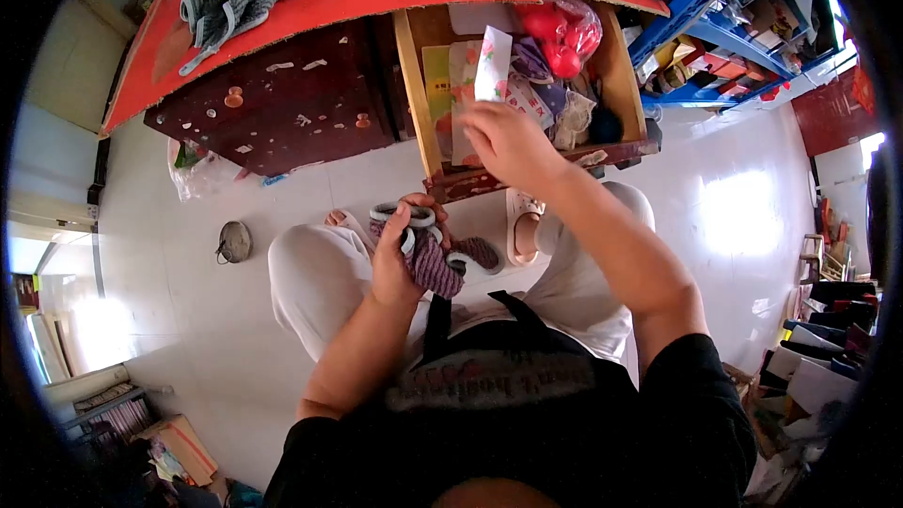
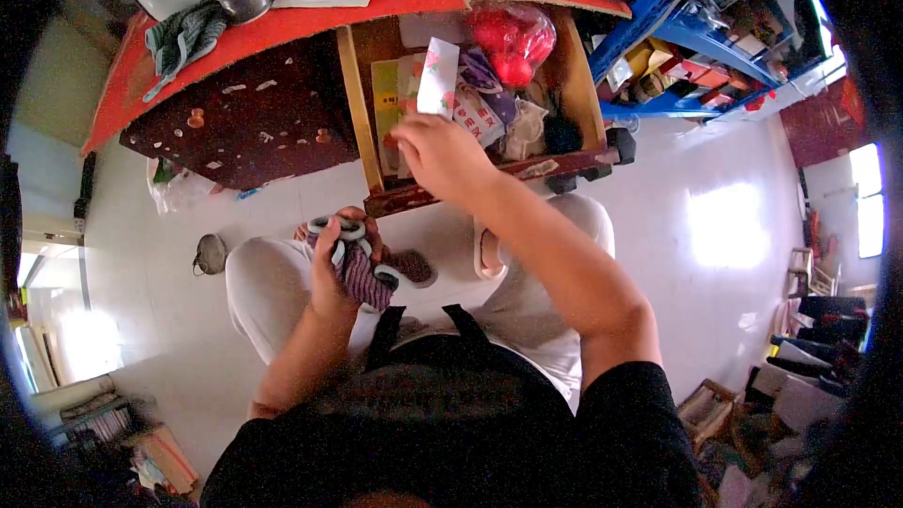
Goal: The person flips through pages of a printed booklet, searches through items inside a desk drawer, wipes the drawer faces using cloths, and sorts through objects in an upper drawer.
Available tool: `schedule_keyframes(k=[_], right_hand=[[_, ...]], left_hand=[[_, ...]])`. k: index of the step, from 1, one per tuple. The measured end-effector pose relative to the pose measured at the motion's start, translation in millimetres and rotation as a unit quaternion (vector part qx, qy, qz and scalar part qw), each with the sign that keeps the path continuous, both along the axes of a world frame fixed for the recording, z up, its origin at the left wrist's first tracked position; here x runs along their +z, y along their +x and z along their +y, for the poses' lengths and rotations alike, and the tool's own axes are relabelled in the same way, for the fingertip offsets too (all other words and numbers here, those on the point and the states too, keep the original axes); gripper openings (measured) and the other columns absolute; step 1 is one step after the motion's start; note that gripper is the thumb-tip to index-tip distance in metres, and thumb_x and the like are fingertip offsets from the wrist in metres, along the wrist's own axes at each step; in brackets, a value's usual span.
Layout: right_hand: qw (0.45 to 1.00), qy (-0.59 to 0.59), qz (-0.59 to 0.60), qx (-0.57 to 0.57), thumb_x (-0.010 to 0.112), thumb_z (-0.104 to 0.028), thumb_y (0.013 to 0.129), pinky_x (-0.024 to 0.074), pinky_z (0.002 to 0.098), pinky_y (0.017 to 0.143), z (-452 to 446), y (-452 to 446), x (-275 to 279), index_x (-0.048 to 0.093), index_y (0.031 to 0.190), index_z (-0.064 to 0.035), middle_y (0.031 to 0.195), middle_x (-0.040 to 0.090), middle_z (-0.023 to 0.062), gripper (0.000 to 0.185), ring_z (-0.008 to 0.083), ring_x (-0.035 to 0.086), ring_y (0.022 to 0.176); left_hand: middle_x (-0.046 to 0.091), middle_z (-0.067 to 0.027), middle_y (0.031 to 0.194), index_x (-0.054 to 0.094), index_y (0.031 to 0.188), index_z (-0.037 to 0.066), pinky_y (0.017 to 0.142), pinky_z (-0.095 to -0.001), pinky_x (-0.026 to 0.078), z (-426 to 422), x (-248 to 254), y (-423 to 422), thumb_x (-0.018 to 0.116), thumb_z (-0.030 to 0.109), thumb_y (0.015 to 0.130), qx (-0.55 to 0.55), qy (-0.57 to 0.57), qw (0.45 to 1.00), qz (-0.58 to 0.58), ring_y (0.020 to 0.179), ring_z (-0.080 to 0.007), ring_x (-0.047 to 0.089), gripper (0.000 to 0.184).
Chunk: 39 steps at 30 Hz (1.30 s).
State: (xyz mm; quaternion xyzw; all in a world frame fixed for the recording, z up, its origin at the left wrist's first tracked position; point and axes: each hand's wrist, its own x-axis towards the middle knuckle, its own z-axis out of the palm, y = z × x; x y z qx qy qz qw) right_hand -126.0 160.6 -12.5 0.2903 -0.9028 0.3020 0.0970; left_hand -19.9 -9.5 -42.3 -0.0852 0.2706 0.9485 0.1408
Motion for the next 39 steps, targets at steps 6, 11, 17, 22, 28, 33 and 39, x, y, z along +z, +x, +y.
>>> schedule_keyframes(k=[6,11,17,22,28,33,39], right_hand=[[0.988,0.152,-0.005,-0.035,0.05,-0.008,0.076,0.0447,0.0352,0.076,-36,-74,-38,0.047,0.11,-0.0047,0.098,0.055,0.0149,0.035,0.0319,0.054,0.086],[0.939,0.339,0.065,0.007,0.052,-0.009,0.071,0.0465,0.0357,0.073,-32,-96,-48,0.044,0.114,-0.0048,0.098,0.055,0.0162,0.044,0.0314,0.056,0.083],[0.835,0.536,0.065,0.107,0.05,-0.009,0.072,0.0474,0.036,0.067,-10,-97,-32,0.045,0.116,-0.0073,0.094,0.056,0.0184,0.044,0.0293,0.058,0.08],[0.872,0.445,0.095,0.181,0.046,-0.009,0.073,0.0476,0.0353,0.065,-5,-97,-54,0.046,0.114,-0.0076,0.086,0.057,0.0151,0.041,0.0294,0.057,0.073],[0.83,0.527,0.074,0.17,0.046,-0.011,0.073,0.0472,0.0365,0.064,-19,-92,-40,0.058,0.097,-0.0087,0.078,0.057,0.0122,0.027,0.0296,0.056,0.073],[0.764,0.598,0.124,0.208,0.05,-0.013,0.07,0.0437,0.0335,0.065,5,-89,-32,0.063,0.076,-0.0096,0.073,0.057,0.0084,0.015,0.0234,0.055,0.075],[0.862,0.459,0.164,0.141,0.054,-0.01,0.065,0.0426,0.0328,0.071,35,-65,42,0.061,0.072,-0.0061,0.091,0.057,0.0086,0.011,0.0216,0.051,0.088]], left_hand=[[0.053,-0.0117,0.082,0.048,0.094,0.006,0.056,-0.0291,0.045,-2,-11,-4,0.046,0.029,0.083,-0.024,0.014,0.999,0.028,0.062,-0.0205,0.054,0.026],[0.053,-0.0124,0.082,0.048,0.093,0.005,0.057,-0.0293,0.046,-2,-11,-3,0.047,0.025,0.083,-0.022,0.02,0.999,0.045,0.062,-0.0208,0.054,0.022],[0.052,-0.0121,0.082,0.048,0.093,0.005,0.059,-0.03,0.044,-1,-11,-4,0.044,0.026,0.084,-0.028,0.011,0.998,0.06,0.063,-0.0206,0.053,0.023],[0.053,-0.0109,0.081,0.048,0.092,0.006,0.06,-0.0297,0.043,-1,-12,-2,0.044,0.028,0.085,-0.035,-0.005,0.998,0.051,0.063,-0.0201,0.053,0.024],[0.053,-0.0114,0.08,0.049,0.091,0.005,0.057,-0.0284,0.043,-3,-11,-4,0.047,0.029,0.083,-0.036,-0.026,0.998,0.044,0.063,-0.0195,0.053,0.025],[0.054,-0.0127,0.079,0.049,0.092,0.003,0.056,-0.0298,0.045,-2,-11,-3,0.051,0.026,0.082,-0.024,-0.023,0.998,0.051,0.061,-0.0197,0.054,0.025],[0.053,-0.0118,0.081,0.049,0.093,0.004,0.057,-0.0293,0.045,-4,-14,-2,0.046,0.031,0.084,-0.018,-0.033,0.998,0.046,0.061,-0.0196,0.053,0.029]])
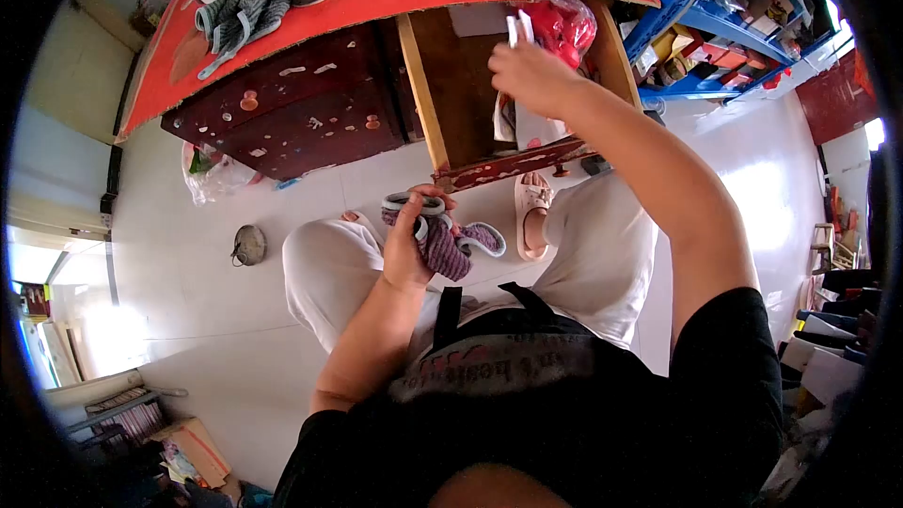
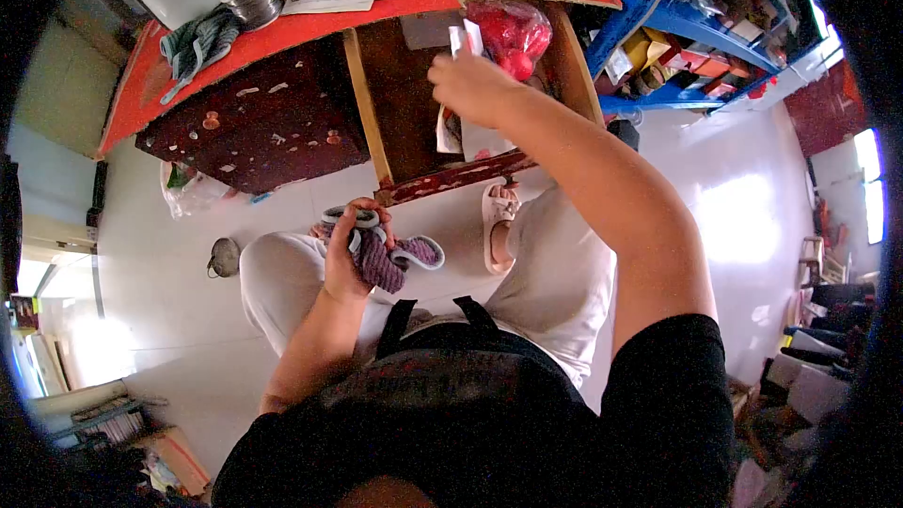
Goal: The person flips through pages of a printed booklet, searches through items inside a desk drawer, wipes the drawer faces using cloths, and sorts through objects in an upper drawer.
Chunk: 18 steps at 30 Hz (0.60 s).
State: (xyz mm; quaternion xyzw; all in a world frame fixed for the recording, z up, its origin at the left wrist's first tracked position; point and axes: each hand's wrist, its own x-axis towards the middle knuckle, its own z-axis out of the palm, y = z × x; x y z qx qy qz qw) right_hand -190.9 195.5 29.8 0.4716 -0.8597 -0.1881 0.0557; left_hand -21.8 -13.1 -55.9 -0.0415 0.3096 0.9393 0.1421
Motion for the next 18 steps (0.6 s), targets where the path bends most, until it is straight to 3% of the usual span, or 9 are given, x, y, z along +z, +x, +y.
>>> schedule_keyframes(k=[2,4,5,7,9,12,15,17,18], right_hand=[[1.0,-0.021,0.004,-0.016,0.055,-0.01,0.064,0.0431,0.0331,0.072,19,15,13,0.061,0.078,-0.0059,0.096,0.056,0.0091,0.016,0.0214,0.05,0.093],[0.93,-0.336,0.076,-0.125,0.058,-0.007,0.065,0.043,0.0347,0.078,41,30,12,0.058,0.09,-0.0065,0.098,0.056,0.0105,0.025,0.0221,0.05,0.097],[0.928,-0.343,0.077,-0.128,0.058,-0.007,0.065,0.043,0.0347,0.078,53,34,9,0.058,0.09,-0.0065,0.098,0.056,0.0105,0.025,0.0221,0.05,0.097],[0.784,-0.571,0.071,-0.234,0.056,-0.004,0.072,0.0433,0.0311,0.078,73,41,-2,0.055,0.096,-0.0063,0.095,0.057,0.012,0.024,0.0199,0.053,0.093],[0.641,-0.687,-0.02,-0.341,0.051,-0.004,0.079,0.0438,0.0261,0.073,86,58,-10,0.053,0.099,-0.0051,0.088,0.058,0.0119,0.02,0.0174,0.057,0.083],[0.56,-0.754,-0.01,-0.343,0.048,-0.008,0.083,0.0445,0.0237,0.065,119,58,-48,0.052,0.1,-0.0043,0.087,0.058,0.0044,0.017,0.0122,0.056,0.078],[0.44,-0.824,-0.046,-0.353,0.047,-0.012,0.085,0.0451,0.0225,0.062,124,60,-54,0.051,0.099,-0.0024,0.088,0.058,0.004,0.017,0.0105,0.056,0.077],[0.407,-0.825,-0.063,-0.387,0.046,-0.012,0.086,0.042,0.0209,0.061,117,64,-44,0.051,0.1,-0.0017,0.084,0.058,0.0053,0.018,0.0094,0.054,0.073],[0.396,-0.83,-0.066,-0.387,0.046,-0.012,0.086,0.042,0.0209,0.061,118,64,-48,0.051,0.1,-0.0017,0.084,0.058,0.0053,0.018,0.0094,0.054,0.073]], left_hand=[[0.053,-0.0107,0.084,0.049,0.096,0.004,0.061,-0.031,0.045,-2,-5,1,0.043,0.039,0.084,0.015,0.028,0.999,-0.021,0.066,-0.0202,0.053,0.037],[0.053,-0.0109,0.087,0.049,0.098,0.004,0.065,-0.0328,0.045,-5,3,4,0.042,0.041,0.084,0.055,0.058,0.995,-0.059,0.071,-0.0207,0.052,0.041],[0.053,-0.0111,0.09,0.049,0.1,0.004,0.068,-0.0346,0.044,-7,9,5,0.04,0.044,0.084,0.095,0.092,0.986,-0.097,0.077,-0.0213,0.052,0.044],[0.052,-0.0126,0.101,0.048,0.103,0.003,0.085,-0.0404,0.039,-9,26,3,0.035,0.045,0.085,0.138,0.154,0.963,-0.174,0.094,-0.0253,0.048,0.048],[0.051,-0.014,0.106,0.048,0.104,0.001,0.089,-0.0427,0.037,-6,47,7,0.032,0.037,0.087,0.175,0.168,0.957,-0.16,0.101,-0.0275,0.046,0.043],[0.048,-0.0161,0.112,0.047,0.104,-0.001,0.092,-0.044,0.034,-4,65,9,0.03,0.027,0.087,0.107,0.141,0.969,-0.175,0.107,-0.0289,0.044,0.037],[0.047,-0.0166,0.112,0.045,0.106,-0.002,0.093,-0.0416,0.034,10,86,0,0.033,0.018,0.086,0.056,0.064,0.995,-0.055,0.105,-0.0284,0.046,0.031],[0.048,-0.014,0.108,0.044,0.109,-0.001,0.089,-0.0387,0.038,15,81,-28,0.04,0.014,0.085,0.184,-0.061,0.979,-0.065,0.1,-0.0251,0.048,0.028],[0.048,-0.0113,0.105,0.043,0.109,-0.001,0.085,-0.0368,0.039,24,78,-45,0.047,0.01,0.083,0.194,-0.202,0.956,0.081,0.097,-0.0216,0.048,0.029]])
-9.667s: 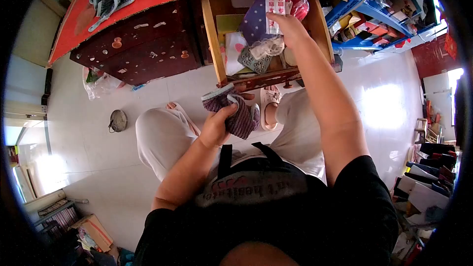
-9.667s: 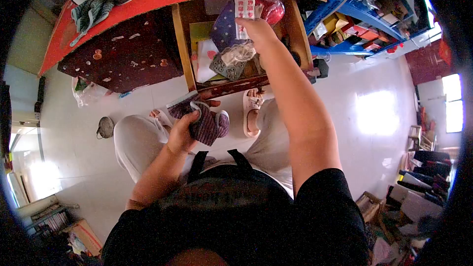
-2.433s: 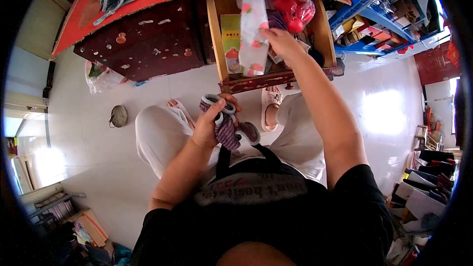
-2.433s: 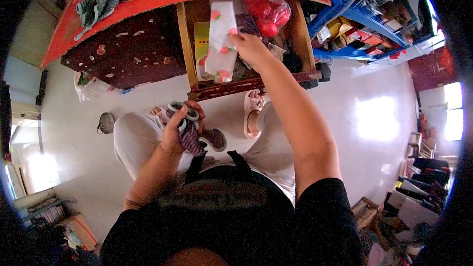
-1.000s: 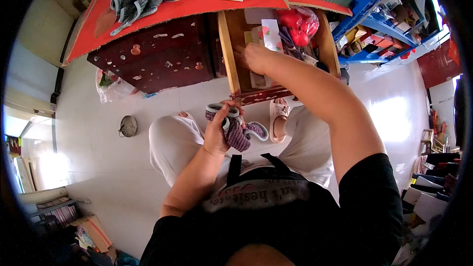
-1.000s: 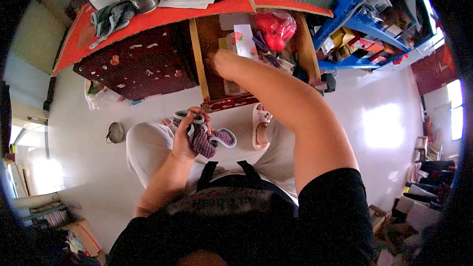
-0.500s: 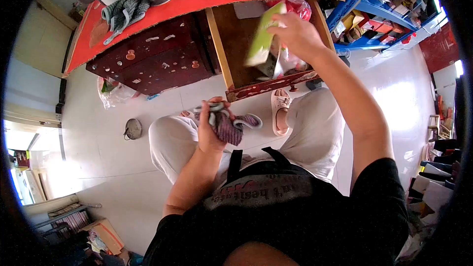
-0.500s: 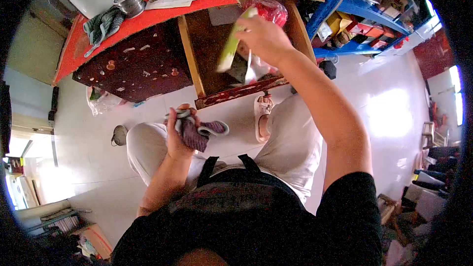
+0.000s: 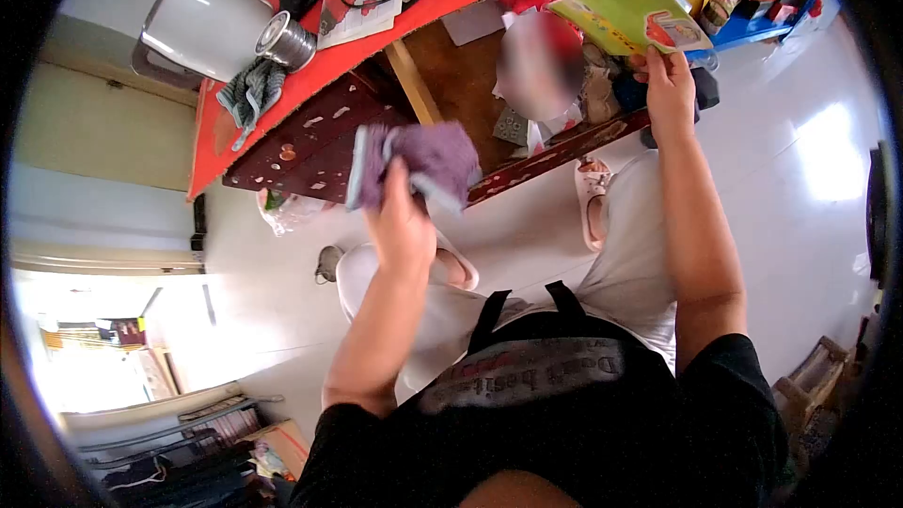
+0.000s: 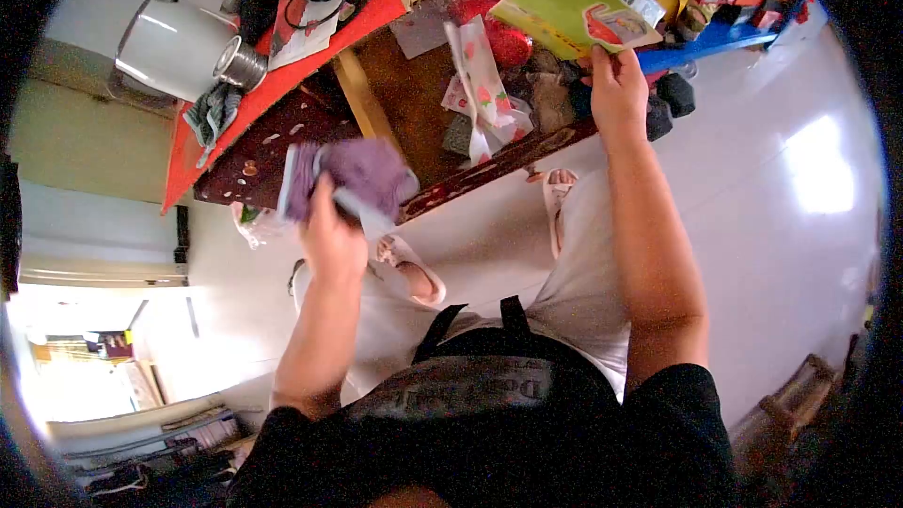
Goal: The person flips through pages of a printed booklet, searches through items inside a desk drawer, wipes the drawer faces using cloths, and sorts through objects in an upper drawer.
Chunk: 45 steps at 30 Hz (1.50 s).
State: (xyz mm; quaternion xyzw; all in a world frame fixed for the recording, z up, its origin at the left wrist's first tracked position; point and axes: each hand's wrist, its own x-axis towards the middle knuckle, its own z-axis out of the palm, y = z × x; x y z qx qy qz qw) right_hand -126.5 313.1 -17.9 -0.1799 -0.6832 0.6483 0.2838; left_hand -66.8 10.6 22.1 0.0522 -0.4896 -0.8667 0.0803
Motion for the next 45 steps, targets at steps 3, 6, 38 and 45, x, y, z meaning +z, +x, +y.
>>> schedule_keyframes(k=[3,6,38,45], right_hand=[[0.999,-0.028,0.023,0.01,0.048,-0.015,0.085,0.0446,0.0226,0.059,4,0,-6,0.052,0.096,-0.0007,0.085,0.058,0.0035,0.018,0.0105,0.056,0.076],[0.997,-0.062,0.023,0.03,0.049,-0.016,0.085,0.043,0.0215,0.058,0,3,-6,0.052,0.096,-0.0023,0.083,0.058,0.0032,0.018,0.009,0.055,0.074],[0.992,-0.014,0.005,0.124,0.049,-0.009,0.083,0.0415,0.02,0.056,-2,21,1,0.051,0.1,-0.0018,0.081,0.056,0.0015,0.019,0.0064,0.052,0.066],[0.986,-0.1,-0.003,0.132,0.048,-0.007,0.083,0.045,0.0213,0.061,-11,18,7,0.051,0.101,0.0,0.086,0.057,0.0022,0.02,0.0075,0.051,0.069]], left_hand=[[0.049,-0.0148,0.103,0.048,0.104,-0.001,0.086,-0.0376,0.037,8,-6,-62,0.051,0.005,0.073,0.016,-0.652,0.65,0.39,0.096,-0.0287,0.049,0.031],[0.053,-0.0143,0.1,0.054,0.098,0.002,0.086,-0.0373,0.036,18,-24,-101,0.049,0.009,0.071,-0.073,-0.833,0.419,0.354,0.098,-0.0302,0.048,0.028],[0.057,-0.0177,0.097,0.061,0.091,0.004,0.079,-0.04,0.043,61,-21,-158,0.05,0.016,0.073,-0.301,-0.944,0.134,0.014,0.095,-0.0277,0.054,0.024],[0.055,-0.0164,0.095,0.058,0.093,0.002,0.069,-0.041,0.047,54,-11,-170,0.049,0.015,0.076,-0.075,-0.959,0.232,0.145,0.081,-0.0302,0.057,0.023]])
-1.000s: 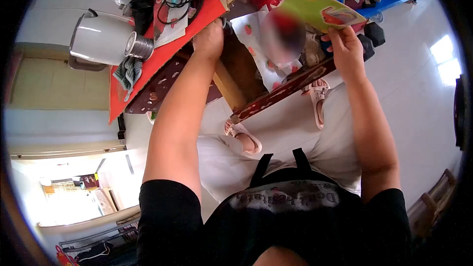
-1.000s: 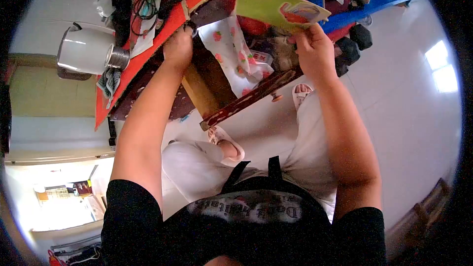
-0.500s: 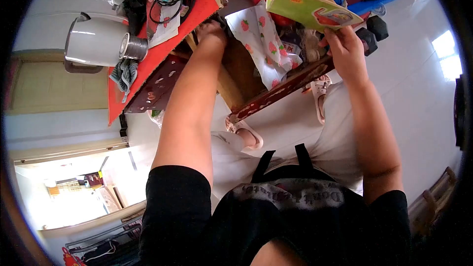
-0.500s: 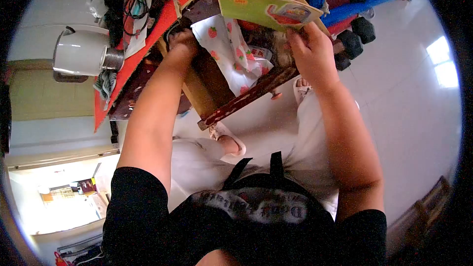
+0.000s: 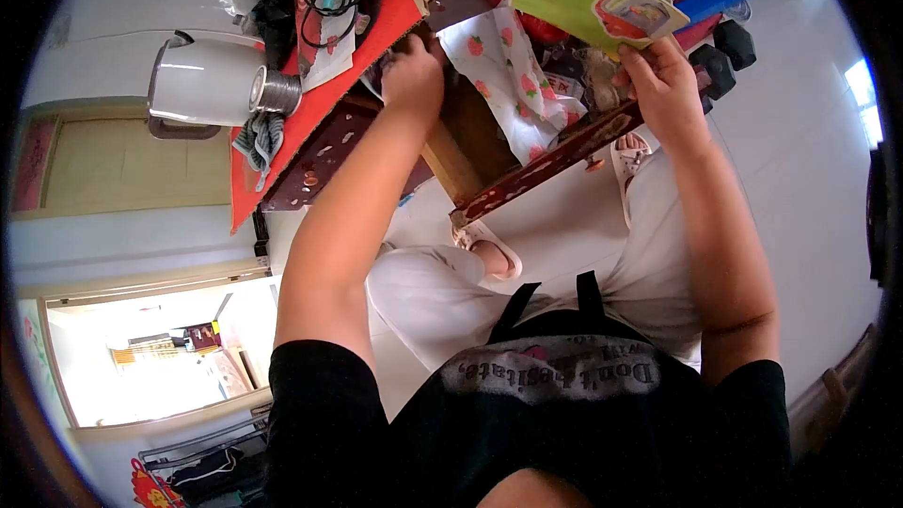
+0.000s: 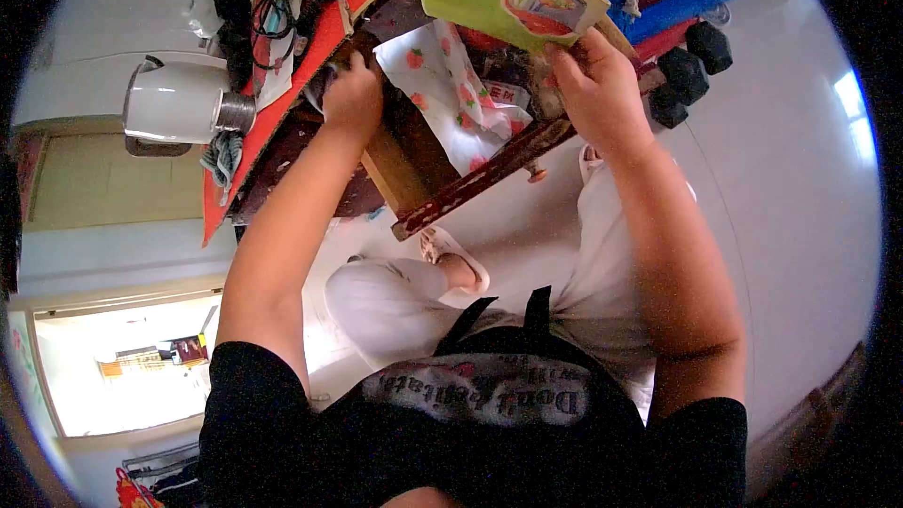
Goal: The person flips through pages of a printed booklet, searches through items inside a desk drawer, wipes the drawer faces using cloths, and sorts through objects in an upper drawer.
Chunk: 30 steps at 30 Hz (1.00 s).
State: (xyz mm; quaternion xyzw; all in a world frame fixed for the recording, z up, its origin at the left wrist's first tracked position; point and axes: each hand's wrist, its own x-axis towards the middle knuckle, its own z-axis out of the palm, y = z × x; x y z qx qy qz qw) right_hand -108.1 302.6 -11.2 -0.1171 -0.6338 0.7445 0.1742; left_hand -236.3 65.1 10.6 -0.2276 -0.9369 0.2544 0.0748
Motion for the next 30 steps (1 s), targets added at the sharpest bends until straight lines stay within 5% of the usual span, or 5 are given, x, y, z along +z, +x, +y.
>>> schedule_keyframes(k=[12,15,19,25,30], right_hand=[[0.996,0.087,-0.022,0.015,0.049,-0.01,0.083,0.0373,0.0188,0.052,5,-2,-4,0.052,0.1,-0.0024,0.075,0.053,-0.001,0.019,0.0052,0.049,0.06],[0.973,0.224,0.049,-0.01,0.048,-0.008,0.083,0.0402,0.0198,0.057,7,-2,-9,0.053,0.098,-0.0008,0.078,0.053,0.0012,0.017,0.007,0.051,0.064],[0.919,0.345,0.174,-0.077,0.054,-0.002,0.073,0.0444,0.0287,0.071,0,9,9,0.055,0.092,-0.002,0.086,0.058,0.0131,0.02,0.0252,0.057,0.08],[0.827,0.398,0.342,0.199,0.056,0.003,0.062,0.0464,0.034,0.075,-54,40,31,0.055,0.097,-0.0055,0.101,0.053,0.0133,0.035,0.0293,0.054,0.091],[0.826,0.363,0.309,0.302,0.054,0.003,0.066,0.0468,0.0337,0.072,-110,46,39,0.054,0.095,-0.0047,0.103,0.051,0.0154,0.03,0.0307,0.053,0.09]], left_hand=[[0.051,-0.0104,0.113,0.061,0.097,0.009,0.079,-0.0349,0.041,16,-19,-19,0.054,0.019,0.074,0.058,-0.225,0.959,-0.162,0.1,-0.0243,0.049,0.026],[0.052,-0.014,0.11,0.058,0.099,0.004,0.083,-0.0364,0.04,17,-12,15,0.057,0.019,0.073,0.121,-0.129,0.945,-0.277,0.097,-0.029,0.051,0.031],[0.05,-0.0197,0.105,0.046,0.106,-0.004,0.085,-0.0352,0.038,-9,0,67,0.059,0.02,0.073,-0.089,0.394,0.903,-0.146,0.094,-0.0357,0.048,0.042],[0.041,-0.0156,0.122,0.033,0.122,-0.005,0.096,-0.0338,0.028,-32,32,167,0.036,0.039,0.087,0.056,0.862,0.055,-0.502,0.112,-0.0218,0.041,0.056],[0.05,-0.0117,0.111,0.044,0.112,0.0,0.086,-0.0338,0.04,-110,-13,190,0.045,0.033,0.083,0.209,0.904,0.161,-0.336,0.1,-0.0232,0.049,0.044]])
